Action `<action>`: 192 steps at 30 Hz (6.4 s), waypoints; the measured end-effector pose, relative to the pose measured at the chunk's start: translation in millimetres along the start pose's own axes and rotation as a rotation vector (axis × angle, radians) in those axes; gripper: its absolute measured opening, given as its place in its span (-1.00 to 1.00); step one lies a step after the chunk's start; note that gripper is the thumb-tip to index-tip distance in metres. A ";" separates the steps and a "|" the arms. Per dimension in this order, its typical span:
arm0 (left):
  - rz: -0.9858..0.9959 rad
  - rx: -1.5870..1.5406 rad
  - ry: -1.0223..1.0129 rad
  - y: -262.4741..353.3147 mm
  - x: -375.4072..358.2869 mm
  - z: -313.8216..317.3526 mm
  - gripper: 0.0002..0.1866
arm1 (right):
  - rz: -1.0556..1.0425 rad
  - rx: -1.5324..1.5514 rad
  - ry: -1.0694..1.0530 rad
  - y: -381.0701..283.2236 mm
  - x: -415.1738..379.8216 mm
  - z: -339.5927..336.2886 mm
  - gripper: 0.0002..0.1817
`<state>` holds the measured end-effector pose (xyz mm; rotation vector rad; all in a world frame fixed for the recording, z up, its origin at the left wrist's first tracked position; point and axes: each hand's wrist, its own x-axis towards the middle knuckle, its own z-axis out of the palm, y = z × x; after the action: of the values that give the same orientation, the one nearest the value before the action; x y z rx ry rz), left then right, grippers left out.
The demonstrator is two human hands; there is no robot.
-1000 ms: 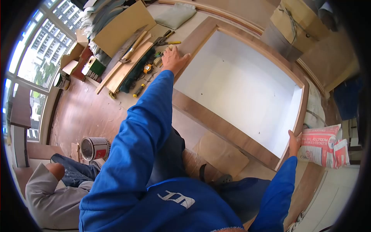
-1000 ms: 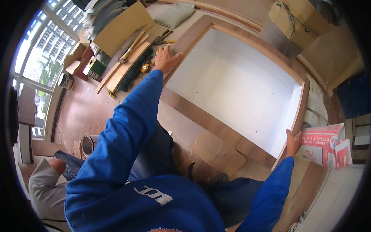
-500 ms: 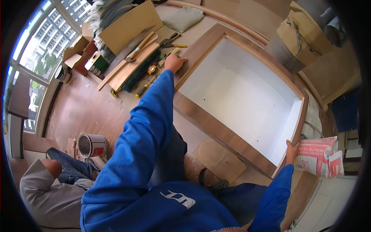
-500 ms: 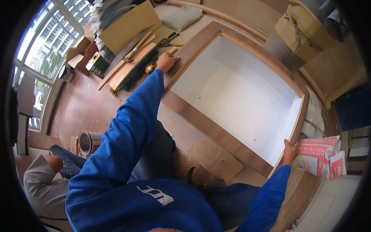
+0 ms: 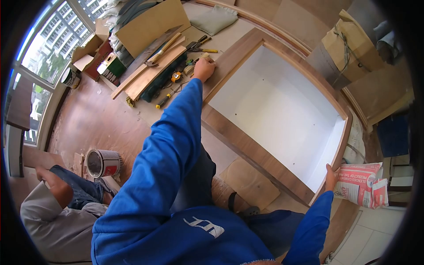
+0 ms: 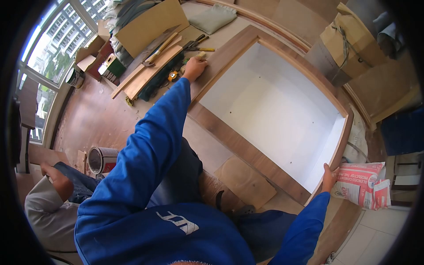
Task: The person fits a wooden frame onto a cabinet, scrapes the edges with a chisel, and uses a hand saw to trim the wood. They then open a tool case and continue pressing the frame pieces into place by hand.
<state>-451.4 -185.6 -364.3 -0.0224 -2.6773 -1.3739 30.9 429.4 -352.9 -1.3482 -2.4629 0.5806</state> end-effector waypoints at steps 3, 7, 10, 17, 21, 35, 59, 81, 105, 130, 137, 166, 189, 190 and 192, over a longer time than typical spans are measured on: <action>0.035 0.096 0.028 4.8 -0.3 4.1 -0.70 | 0.015 -0.001 -0.030 2.3 3.6 0.3 0.13; -0.039 0.026 -0.017 4.8 -0.6 -0.3 -0.71 | 0.039 -0.036 -0.014 -0.1 1.7 1.1 0.13; -0.033 0.024 -0.049 1.9 2.1 3.9 -0.63 | 0.031 -0.047 -0.008 2.9 3.2 1.0 0.14; 0.201 0.446 0.119 67.3 -35.1 20.4 -0.18 | 0.075 -0.091 -0.007 -15.0 -7.2 -4.3 0.15; 0.515 0.616 -0.049 86.1 -48.7 52.3 -0.28 | -0.017 -0.042 -0.018 1.3 1.1 -0.5 0.15; 0.702 0.781 -0.239 152.7 -115.8 106.8 -0.53 | -0.148 -0.379 0.134 -28.8 36.5 -1.6 -0.11; -0.200 0.288 -0.258 128.8 -41.0 -239.2 -0.63 | -0.962 0.109 -0.779 -351.4 -236.9 180.6 -0.15; -0.293 -0.364 -0.895 -35.3 -42.5 -122.4 -0.26 | -0.584 0.494 -1.017 -462.4 -233.3 206.5 -0.19; -0.665 -1.079 -1.311 -114.8 43.7 -20.6 -0.82 | -0.118 0.583 -0.406 -498.9 -293.3 271.2 -0.58; -0.290 -0.339 -0.891 -195.1 0.7 -37.8 -0.75 | -0.142 0.536 -0.383 -505.9 -296.2 269.1 -0.49; -0.211 0.294 -0.202 -250.3 38.2 -114.2 -0.74 | -0.221 0.456 -0.311 -508.1 -299.0 268.3 -0.52; 0.194 0.494 -0.231 -209.1 106.4 -39.1 -0.83 | -0.241 0.474 -0.290 -509.7 -298.2 269.2 -0.56; 0.140 0.681 -0.388 -216.3 129.8 -20.2 -0.81 | -0.259 0.436 -0.286 -504.6 -298.2 270.9 -0.54; 0.157 0.644 -0.346 -209.6 138.2 -22.2 -0.82 | -0.261 0.440 -0.294 -505.2 -298.2 270.8 -0.54; 0.220 0.608 -0.170 -193.7 158.2 -19.1 -0.81 | -0.266 0.432 -0.283 -506.2 -299.0 268.9 -0.54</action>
<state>-620.2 -321.8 -490.1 -0.3706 -3.0011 -0.4828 -297.4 -127.4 -366.5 -0.8030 -2.4663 1.2171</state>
